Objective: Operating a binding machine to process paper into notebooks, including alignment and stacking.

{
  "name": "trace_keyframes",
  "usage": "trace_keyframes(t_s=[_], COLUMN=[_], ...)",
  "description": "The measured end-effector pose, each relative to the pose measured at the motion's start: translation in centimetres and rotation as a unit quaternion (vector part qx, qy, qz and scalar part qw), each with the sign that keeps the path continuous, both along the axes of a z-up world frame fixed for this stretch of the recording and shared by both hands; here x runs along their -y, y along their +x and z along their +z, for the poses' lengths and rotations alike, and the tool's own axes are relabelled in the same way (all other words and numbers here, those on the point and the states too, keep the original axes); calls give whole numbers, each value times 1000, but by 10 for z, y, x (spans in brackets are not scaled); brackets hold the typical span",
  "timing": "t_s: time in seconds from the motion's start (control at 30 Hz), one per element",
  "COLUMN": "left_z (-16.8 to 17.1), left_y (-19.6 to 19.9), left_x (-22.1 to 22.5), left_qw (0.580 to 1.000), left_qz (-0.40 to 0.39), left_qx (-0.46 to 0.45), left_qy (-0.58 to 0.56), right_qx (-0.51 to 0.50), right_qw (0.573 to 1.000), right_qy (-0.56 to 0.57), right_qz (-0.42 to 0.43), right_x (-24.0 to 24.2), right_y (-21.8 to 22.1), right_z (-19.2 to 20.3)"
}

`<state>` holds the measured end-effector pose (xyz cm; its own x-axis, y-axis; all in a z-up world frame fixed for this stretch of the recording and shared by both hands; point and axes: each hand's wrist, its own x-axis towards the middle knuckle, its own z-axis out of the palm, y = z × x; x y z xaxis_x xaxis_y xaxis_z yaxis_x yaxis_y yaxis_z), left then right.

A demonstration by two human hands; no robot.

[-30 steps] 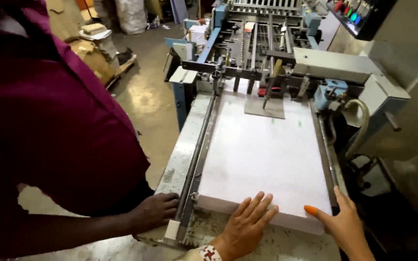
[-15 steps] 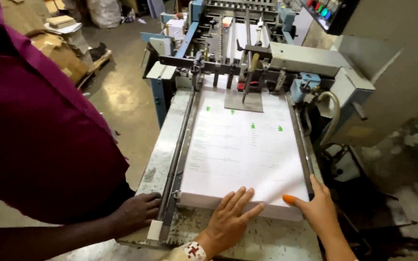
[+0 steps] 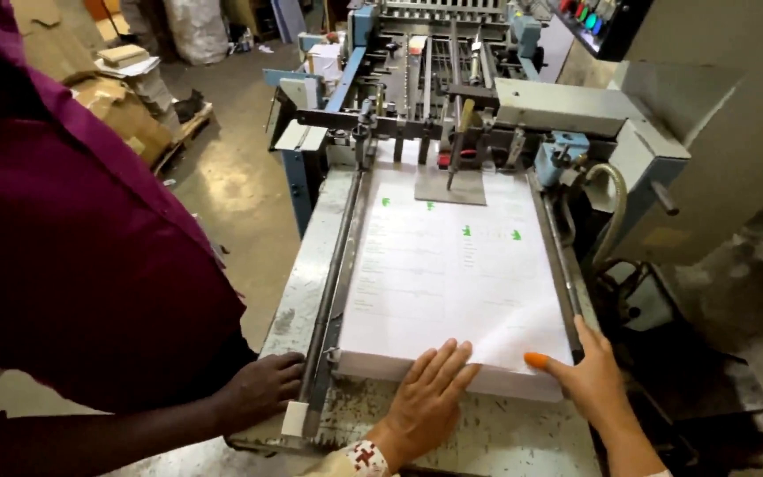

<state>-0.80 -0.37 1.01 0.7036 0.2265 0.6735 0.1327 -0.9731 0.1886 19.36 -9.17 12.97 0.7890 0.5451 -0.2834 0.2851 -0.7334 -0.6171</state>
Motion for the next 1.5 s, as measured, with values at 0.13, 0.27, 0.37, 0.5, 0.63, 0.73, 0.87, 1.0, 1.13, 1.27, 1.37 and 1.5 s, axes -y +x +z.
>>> trace_keyframes(t_s=[0.13, 0.27, 0.37, 0.5, 0.63, 0.73, 0.87, 1.0, 1.13, 1.27, 1.37, 1.5], left_z=[-5, -2, -13, -6, -6, -5, -6, -10, -12, -19, -19, -10], left_y=[3, 3, 8, 3, 5, 8, 9, 10, 11, 13, 10, 10], left_x=[2, 1, -1, -2, -1, -2, 0, -1, -2, -5, -6, -7], left_qw=[1000, 1000, 999, 1000, 999, 999, 999, 999, 996, 995, 998, 998], left_qz=[12, 23, 44, 7, 23, 30, 41, 46, 70, 76, 52, 35], left_qx=[-10, -4, 3, 1, 17, 0, 6, 1, -21, -21, -17, 31], left_qy=[-5, 7, 31, -8, 27, 24, 22, 28, 47, 60, 32, 42], right_qx=[-23, -32, -14, -27, -18, -1, 2, -13, -13, -11, 16, 59], right_qw=[1000, 999, 999, 999, 999, 998, 998, 998, 996, 997, 994, 992], right_qy=[-6, 27, 35, 37, 42, 58, 56, 60, 70, 59, 88, 99], right_qz=[4, 19, 22, -3, 3, 19, 31, 30, 47, 55, 58, 48], right_x=[1, 3, 3, 1, 4, 7, 8, 8, 8, 8, 6, 3], right_y=[7, 12, 11, -1, -1, 2, 3, 6, 12, 12, 22, 18], right_z=[-6, -10, -14, 4, 1, 1, 1, -1, -9, -9, -30, -23])
